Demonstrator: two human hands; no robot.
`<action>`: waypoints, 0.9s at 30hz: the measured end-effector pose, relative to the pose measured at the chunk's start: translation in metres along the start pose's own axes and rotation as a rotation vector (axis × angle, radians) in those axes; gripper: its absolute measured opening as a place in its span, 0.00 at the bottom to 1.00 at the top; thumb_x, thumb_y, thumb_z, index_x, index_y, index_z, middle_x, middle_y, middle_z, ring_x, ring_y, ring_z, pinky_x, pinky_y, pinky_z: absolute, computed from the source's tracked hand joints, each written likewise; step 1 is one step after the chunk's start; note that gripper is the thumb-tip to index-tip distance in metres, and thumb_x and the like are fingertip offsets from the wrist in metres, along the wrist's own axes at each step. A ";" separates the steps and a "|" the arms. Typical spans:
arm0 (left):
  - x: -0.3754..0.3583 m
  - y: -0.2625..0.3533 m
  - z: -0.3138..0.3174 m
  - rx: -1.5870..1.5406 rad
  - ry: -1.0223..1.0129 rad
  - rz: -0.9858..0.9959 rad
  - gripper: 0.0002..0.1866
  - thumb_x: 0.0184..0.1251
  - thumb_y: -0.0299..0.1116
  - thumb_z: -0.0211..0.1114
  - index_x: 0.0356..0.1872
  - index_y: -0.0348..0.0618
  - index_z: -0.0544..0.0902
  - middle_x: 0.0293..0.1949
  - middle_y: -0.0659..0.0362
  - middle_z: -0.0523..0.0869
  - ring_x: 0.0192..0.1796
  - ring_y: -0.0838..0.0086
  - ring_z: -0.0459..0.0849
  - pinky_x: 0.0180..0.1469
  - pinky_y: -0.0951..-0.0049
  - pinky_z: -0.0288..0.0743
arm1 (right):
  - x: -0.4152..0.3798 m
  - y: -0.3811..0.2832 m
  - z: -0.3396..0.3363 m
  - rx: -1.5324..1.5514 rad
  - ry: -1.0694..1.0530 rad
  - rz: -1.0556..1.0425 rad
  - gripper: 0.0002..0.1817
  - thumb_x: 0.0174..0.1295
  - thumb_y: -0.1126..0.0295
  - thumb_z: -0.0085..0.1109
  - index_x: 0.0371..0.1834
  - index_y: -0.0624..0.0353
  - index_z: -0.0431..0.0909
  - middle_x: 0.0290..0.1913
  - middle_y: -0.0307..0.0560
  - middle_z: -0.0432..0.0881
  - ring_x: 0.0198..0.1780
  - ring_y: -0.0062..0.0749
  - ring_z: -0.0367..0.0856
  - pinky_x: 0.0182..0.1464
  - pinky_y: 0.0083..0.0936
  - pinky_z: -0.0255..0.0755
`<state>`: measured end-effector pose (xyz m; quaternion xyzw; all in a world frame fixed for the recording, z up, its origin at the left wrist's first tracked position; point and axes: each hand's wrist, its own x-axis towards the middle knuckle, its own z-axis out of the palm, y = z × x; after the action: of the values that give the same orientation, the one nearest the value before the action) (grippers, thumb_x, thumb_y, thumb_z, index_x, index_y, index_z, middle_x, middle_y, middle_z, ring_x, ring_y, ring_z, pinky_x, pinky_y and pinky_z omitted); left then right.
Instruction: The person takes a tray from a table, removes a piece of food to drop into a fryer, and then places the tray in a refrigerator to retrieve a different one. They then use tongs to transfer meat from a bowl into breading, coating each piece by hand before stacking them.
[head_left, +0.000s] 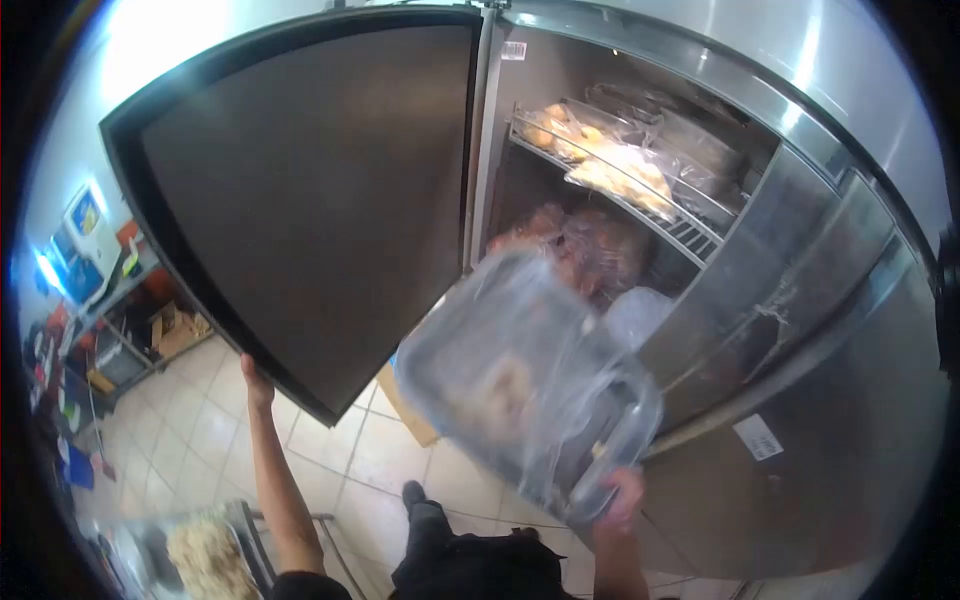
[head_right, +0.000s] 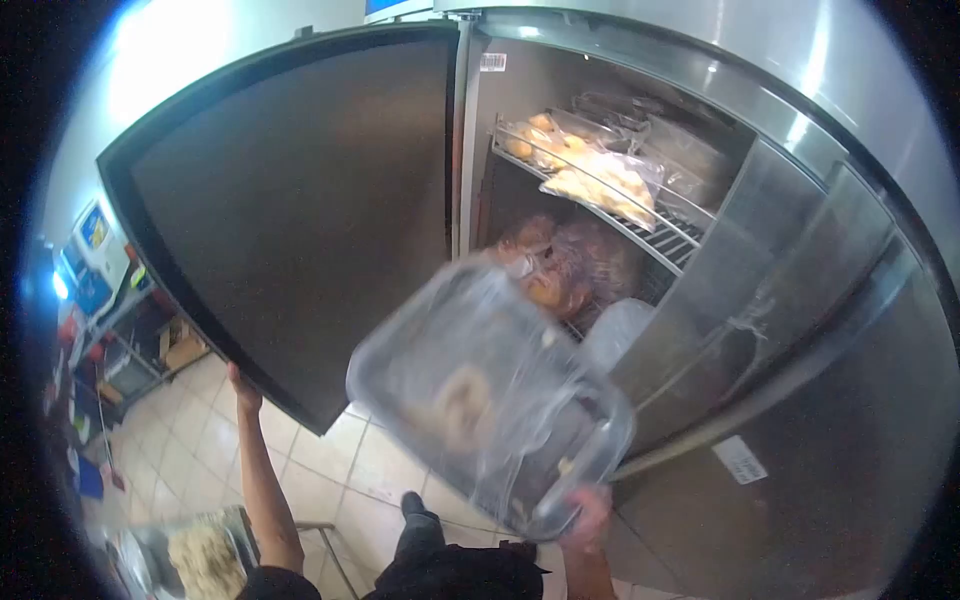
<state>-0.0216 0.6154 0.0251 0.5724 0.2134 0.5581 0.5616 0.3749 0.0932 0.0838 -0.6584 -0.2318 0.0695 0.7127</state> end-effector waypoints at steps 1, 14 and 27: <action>0.012 -0.006 -0.015 -0.024 0.012 0.011 0.46 0.68 0.75 0.49 0.72 0.47 0.68 0.65 0.61 0.74 0.67 0.67 0.71 0.69 0.62 0.63 | 0.012 -0.013 0.024 0.324 0.093 0.205 0.15 0.51 0.71 0.63 0.43 0.60 0.80 0.40 0.45 0.82 0.43 0.38 0.82 0.52 0.36 0.76; 0.067 -0.047 -0.095 -0.142 -0.229 0.055 0.52 0.61 0.79 0.54 0.75 0.47 0.65 0.69 0.58 0.72 0.69 0.62 0.71 0.71 0.55 0.65 | 0.297 -0.203 0.339 0.937 0.485 -0.205 0.56 0.63 0.76 0.59 0.82 0.35 0.25 0.76 0.49 0.58 0.73 0.47 0.63 0.66 0.71 0.62; 0.061 -0.018 -0.067 -0.071 -0.068 0.172 0.56 0.61 0.81 0.50 0.73 0.37 0.66 0.67 0.52 0.74 0.66 0.57 0.74 0.66 0.50 0.72 | 0.568 -0.234 0.385 0.633 0.935 -0.123 0.65 0.56 0.72 0.69 0.80 0.59 0.18 0.76 0.69 0.56 0.72 0.49 0.68 0.70 0.50 0.68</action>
<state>-0.0558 0.7006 0.0163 0.5869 0.1245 0.5916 0.5385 0.6655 0.6429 0.4563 -0.3585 0.1029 -0.2049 0.9049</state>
